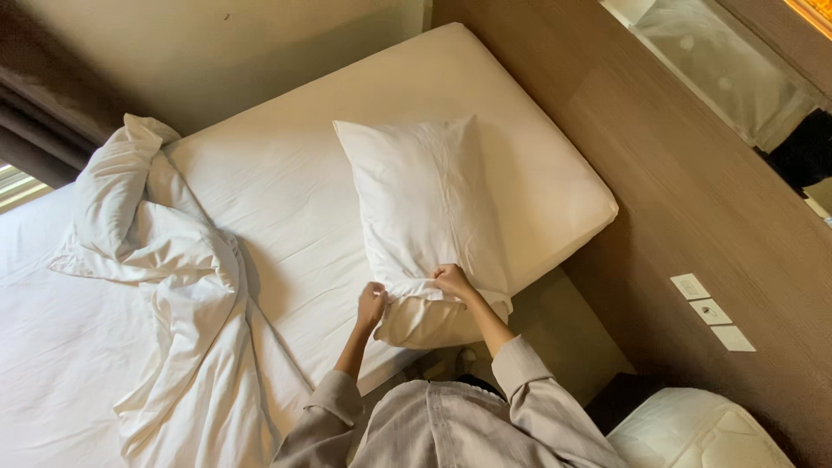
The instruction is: The person tidies a bedroom by folding a pillowcase over a pillow and then placing the pillow on a shelf below a television.
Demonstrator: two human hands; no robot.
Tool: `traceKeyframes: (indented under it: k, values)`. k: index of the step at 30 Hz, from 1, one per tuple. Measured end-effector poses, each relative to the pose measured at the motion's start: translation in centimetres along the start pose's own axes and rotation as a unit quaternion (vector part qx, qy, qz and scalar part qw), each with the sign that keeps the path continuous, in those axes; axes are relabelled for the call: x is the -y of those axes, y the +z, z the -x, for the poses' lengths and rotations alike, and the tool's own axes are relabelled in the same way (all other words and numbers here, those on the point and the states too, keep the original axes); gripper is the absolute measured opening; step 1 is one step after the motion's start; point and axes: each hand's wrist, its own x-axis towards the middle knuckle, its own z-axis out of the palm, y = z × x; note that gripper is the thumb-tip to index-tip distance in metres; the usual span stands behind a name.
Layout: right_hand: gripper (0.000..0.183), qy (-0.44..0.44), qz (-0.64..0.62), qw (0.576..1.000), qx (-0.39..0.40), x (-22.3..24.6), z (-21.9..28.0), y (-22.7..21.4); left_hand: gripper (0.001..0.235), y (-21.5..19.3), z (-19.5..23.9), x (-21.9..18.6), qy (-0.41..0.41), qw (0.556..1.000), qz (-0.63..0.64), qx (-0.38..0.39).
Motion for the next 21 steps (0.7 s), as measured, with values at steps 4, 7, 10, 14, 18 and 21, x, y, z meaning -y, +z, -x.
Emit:
traceKeyframes:
  k: [4, 7, 10, 14, 18, 21]
  values:
    - [0.031, -0.046, -0.004, 0.998, 0.03, 1.4, 0.9, 2.1, 0.052, 0.2, 2.2, -1.3, 0.179, 0.966, -0.179, -0.055]
    - [0.03, -0.063, -0.02, 0.997, 0.043, 3.1, 1.6, 2.9, 0.047, 1.0, 2.4, -1.7, 0.21, 0.93, -0.3, -0.034]
    - [0.029, -0.067, -0.025, 0.997, 0.027, 3.2, 1.7, 2.8, 0.05, 1.3, 3.1, -1.7, 0.215, 0.927, -0.301, -0.057]
    - [0.034, -0.097, 0.056, 0.992, 0.061, 2.2, 3.0, 3.0, 0.066, 1.9, 4.1, -0.4, 0.212, 0.922, -0.308, -0.097]
    - [0.042, -0.157, 0.044, 0.975, 0.151, 3.6, 3.8, 2.8, 0.053, 2.9, 3.9, 0.2, 0.288, 0.881, -0.343, -0.155]
    - [0.027, -0.116, -0.015, 0.988, 0.1, 3.7, 3.2, 3.0, 0.031, 2.7, 2.4, -0.6, 0.309, 0.876, -0.353, -0.115]
